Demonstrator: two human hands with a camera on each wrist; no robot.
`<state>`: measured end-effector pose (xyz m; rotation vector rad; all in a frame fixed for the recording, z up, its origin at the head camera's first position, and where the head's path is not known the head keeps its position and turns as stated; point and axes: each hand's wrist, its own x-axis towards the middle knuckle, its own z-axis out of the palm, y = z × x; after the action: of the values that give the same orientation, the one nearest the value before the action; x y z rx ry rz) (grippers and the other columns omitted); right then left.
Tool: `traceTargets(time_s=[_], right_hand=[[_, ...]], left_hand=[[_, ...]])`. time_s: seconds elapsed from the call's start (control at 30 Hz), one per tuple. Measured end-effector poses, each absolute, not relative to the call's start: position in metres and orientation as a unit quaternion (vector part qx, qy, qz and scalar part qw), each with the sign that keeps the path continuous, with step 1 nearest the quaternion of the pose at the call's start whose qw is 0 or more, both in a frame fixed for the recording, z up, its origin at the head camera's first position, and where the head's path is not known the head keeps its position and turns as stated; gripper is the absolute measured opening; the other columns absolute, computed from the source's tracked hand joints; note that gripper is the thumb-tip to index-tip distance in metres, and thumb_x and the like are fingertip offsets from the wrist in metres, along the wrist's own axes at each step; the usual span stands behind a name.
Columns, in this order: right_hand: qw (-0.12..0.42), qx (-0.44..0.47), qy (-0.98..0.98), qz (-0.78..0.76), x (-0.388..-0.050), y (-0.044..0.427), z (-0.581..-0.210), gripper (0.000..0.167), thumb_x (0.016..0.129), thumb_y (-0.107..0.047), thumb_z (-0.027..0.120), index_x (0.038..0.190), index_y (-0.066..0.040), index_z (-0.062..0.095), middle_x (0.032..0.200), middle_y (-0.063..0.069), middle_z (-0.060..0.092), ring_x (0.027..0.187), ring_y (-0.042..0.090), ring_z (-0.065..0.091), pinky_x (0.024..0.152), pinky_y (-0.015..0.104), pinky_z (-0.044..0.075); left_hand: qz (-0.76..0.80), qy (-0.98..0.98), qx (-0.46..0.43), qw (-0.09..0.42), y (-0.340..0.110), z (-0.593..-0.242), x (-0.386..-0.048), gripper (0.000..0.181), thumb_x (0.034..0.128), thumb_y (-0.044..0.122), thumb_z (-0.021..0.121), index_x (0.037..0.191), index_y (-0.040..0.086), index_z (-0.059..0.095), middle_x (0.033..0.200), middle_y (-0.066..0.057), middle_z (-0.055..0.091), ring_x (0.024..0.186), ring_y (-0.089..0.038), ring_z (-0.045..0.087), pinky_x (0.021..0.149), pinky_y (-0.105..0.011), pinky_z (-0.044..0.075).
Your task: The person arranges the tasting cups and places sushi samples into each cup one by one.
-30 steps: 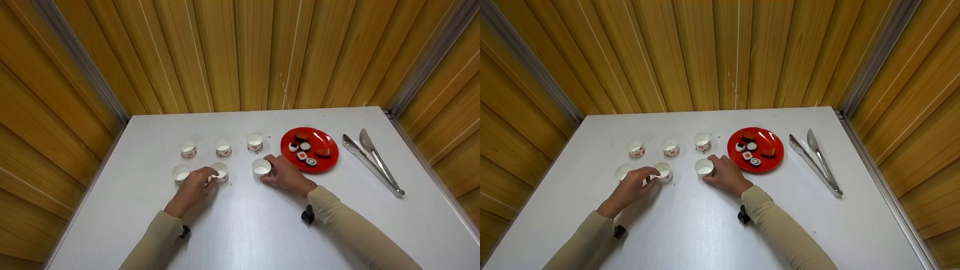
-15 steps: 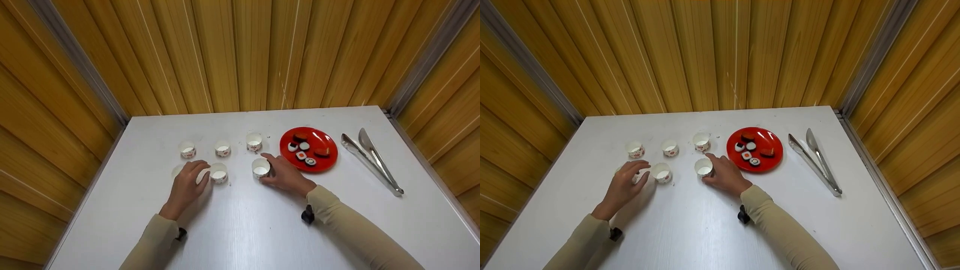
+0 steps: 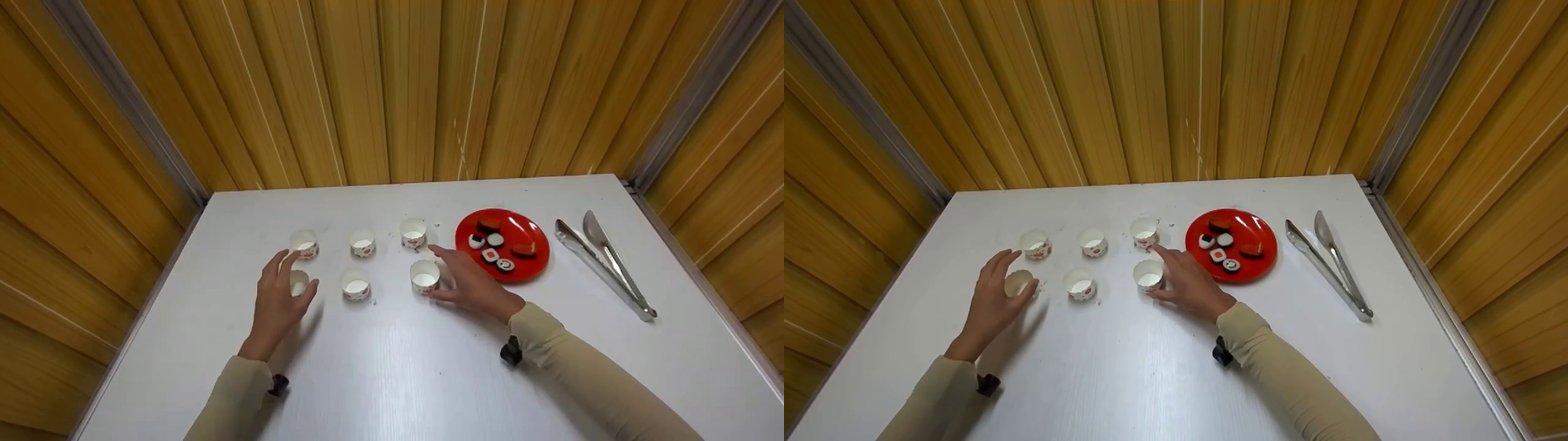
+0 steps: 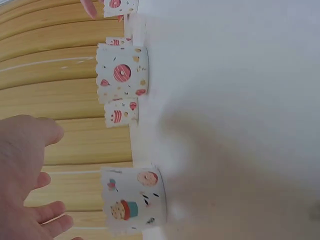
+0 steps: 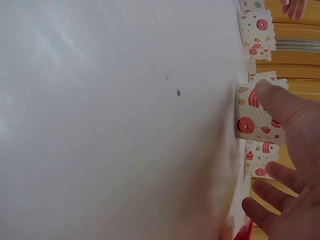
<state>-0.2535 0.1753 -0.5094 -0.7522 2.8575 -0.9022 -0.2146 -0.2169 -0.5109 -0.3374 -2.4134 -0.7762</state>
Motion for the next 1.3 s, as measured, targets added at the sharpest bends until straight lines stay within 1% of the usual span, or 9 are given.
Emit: traceTargets(time_s=[0.1,0.3,0.47,0.63,0.77,0.93,1.0,1.13,1.3], right_hand=[[0.019,-0.250,0.923,-0.293,-0.253,0.181,-0.508,0.098,0.083,-0.036,0.087,0.161,-0.016,0.032,0.156,0.008,0.046,0.141,0.029,0.041,0.115,0.051,0.037],[-0.005,-0.273,0.919,-0.286,-0.252,0.191,-0.506,0.094,0.083,-0.034,0.088,0.159,-0.015,0.038,0.154,0.009,0.049,0.139,0.028,0.045,0.113,0.050,0.039],[-0.020,-0.284,0.917,-0.278,-0.252,0.202,-0.503,0.092,0.083,-0.037,0.088,0.158,-0.017,0.039,0.154,0.006,0.049,0.140,0.028,0.044,0.112,0.051,0.042],[-0.061,-0.289,0.921,-0.254,-0.255,0.224,-0.496,0.089,0.083,-0.041,0.087,0.156,-0.020,0.042,0.153,0.003,0.049,0.140,0.025,0.044,0.107,0.048,0.047],[-0.128,-0.290,0.919,-0.234,-0.262,0.247,-0.488,0.086,0.081,-0.035,0.090,0.152,-0.014,0.047,0.151,0.005,0.051,0.138,0.028,0.045,0.098,0.052,0.053],[-0.196,-0.280,0.917,-0.208,-0.272,0.278,-0.480,0.081,0.081,-0.030,0.089,0.149,-0.009,0.050,0.150,0.013,0.051,0.134,0.036,0.047,0.100,0.059,0.049],[-0.203,-0.263,0.922,-0.198,-0.275,0.289,-0.476,0.081,0.081,-0.029,0.089,0.150,-0.011,0.049,0.151,0.015,0.049,0.135,0.038,0.046,0.100,0.060,0.048],[-0.188,-0.213,0.943,-0.172,-0.277,0.310,-0.471,0.086,0.082,-0.030,0.088,0.154,-0.016,0.044,0.156,0.015,0.042,0.137,0.040,0.042,0.095,0.064,0.051],[-0.176,-0.178,0.959,-0.135,-0.279,0.333,-0.470,0.090,0.082,-0.033,0.088,0.157,-0.017,0.040,0.159,0.017,0.037,0.138,0.043,0.039,0.100,0.068,0.044]], left_hand=[[-0.302,-0.911,-0.110,0.258,-0.222,-0.515,-0.213,0.070,0.0850,0.022,0.085,0.143,0.000,0.054,0.143,-0.028,0.050,0.131,-0.048,0.049,0.103,-0.065,0.042],[-0.327,-0.928,-0.046,0.171,-0.229,-0.519,-0.210,0.085,0.0855,0.033,0.084,0.152,0.002,0.043,0.150,-0.026,0.046,0.137,-0.045,0.043,0.108,-0.065,0.035],[-0.336,-0.933,-0.005,0.124,-0.230,-0.517,-0.210,0.092,0.0829,0.036,0.086,0.155,0.002,0.039,0.147,-0.025,0.052,0.129,-0.044,0.047,0.105,-0.062,0.037],[-0.335,-0.936,0.010,0.109,-0.230,-0.516,-0.209,0.091,0.0824,0.034,0.087,0.153,0.000,0.042,0.141,-0.025,0.057,0.121,-0.043,0.051,0.099,-0.060,0.040],[-0.340,-0.936,0.021,0.094,-0.231,-0.517,-0.207,0.087,0.0846,0.035,0.085,0.152,0.001,0.042,0.138,-0.024,0.058,0.121,-0.041,0.050,0.100,-0.059,0.040],[-0.346,-0.934,0.020,0.083,-0.232,-0.519,-0.206,0.083,0.0872,0.034,0.082,0.151,-0.001,0.042,0.135,-0.024,0.059,0.122,-0.041,0.049,0.101,-0.059,0.038],[-0.345,-0.935,0.018,0.084,-0.233,-0.519,-0.207,0.082,0.0875,0.033,0.082,0.150,-0.002,0.043,0.134,-0.024,0.060,0.122,-0.041,0.049,0.102,-0.059,0.036],[-0.346,-0.934,0.018,0.086,-0.233,-0.518,-0.208,0.079,0.0878,0.031,0.082,0.149,-0.003,0.045,0.134,-0.025,0.060,0.122,-0.041,0.049,0.103,-0.060,0.035],[-0.348,-0.934,0.026,0.080,-0.233,-0.519,-0.210,0.076,0.0890,0.029,0.081,0.149,-0.002,0.046,0.133,-0.026,0.060,0.122,-0.041,0.049,0.103,-0.060,0.035]])
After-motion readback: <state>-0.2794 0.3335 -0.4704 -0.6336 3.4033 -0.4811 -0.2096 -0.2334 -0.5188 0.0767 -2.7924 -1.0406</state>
